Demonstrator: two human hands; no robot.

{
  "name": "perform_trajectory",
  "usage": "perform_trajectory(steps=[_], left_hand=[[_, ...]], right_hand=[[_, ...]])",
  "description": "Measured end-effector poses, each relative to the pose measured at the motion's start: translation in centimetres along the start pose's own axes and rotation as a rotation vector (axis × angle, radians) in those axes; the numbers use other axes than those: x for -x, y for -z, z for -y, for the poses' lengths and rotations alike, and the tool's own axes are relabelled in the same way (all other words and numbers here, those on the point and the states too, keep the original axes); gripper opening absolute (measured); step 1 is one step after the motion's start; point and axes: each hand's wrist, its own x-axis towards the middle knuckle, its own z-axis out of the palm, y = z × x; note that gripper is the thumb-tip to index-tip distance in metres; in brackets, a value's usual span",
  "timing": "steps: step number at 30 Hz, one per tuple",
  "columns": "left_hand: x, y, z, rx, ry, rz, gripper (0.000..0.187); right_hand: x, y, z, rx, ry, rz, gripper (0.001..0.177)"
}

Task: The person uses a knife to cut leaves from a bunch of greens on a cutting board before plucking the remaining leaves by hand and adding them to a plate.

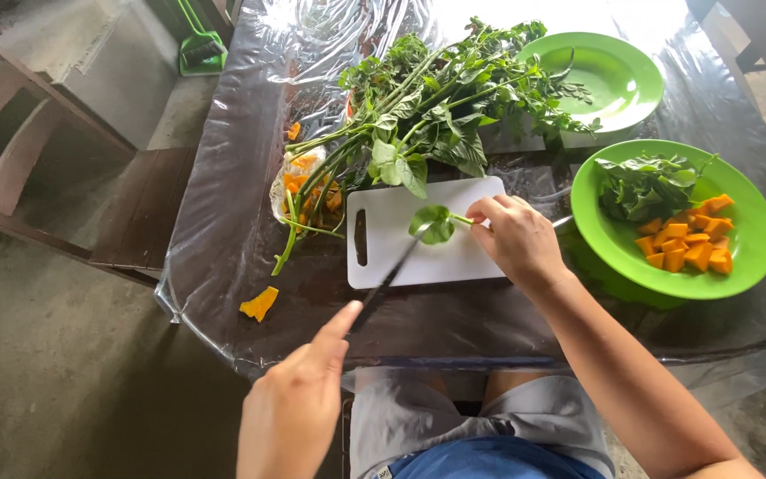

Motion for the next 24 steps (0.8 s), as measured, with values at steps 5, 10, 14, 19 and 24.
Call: perform_trajectory(steps=[5,10,14,19,24], left_hand=[[-1.7,-5.1,-3.1,0.006,-0.253,-0.002,0.068],[-4.9,-9.7,-5.7,-0.168,-0.254,0.042,0.075],[-5.9,-10.5,-5.6,-0.246,-0.325,-0.026,0.073],[-6.9,-9.8,-5.8,-0.255,-0.364,0.036,0.069],[-8.1,-9.7,-7.0,-0.254,-0.384,0.061,0.070]], right_hand=[[0.0,0.6,0.4,-0.211,-0.132,0.051,0.018],[-0.1,0.5,0.6,-0.197,-0.112,0.013,0.019],[0.1,0.4,0.5,-0.189,-0.100,0.017,0.015],[-0.2,0.1,0.0,-0.176,-0.109,0.052,0.016],[-0.4,-0.1,-0.7,-0.232,-0.152,0.078,0.018]])
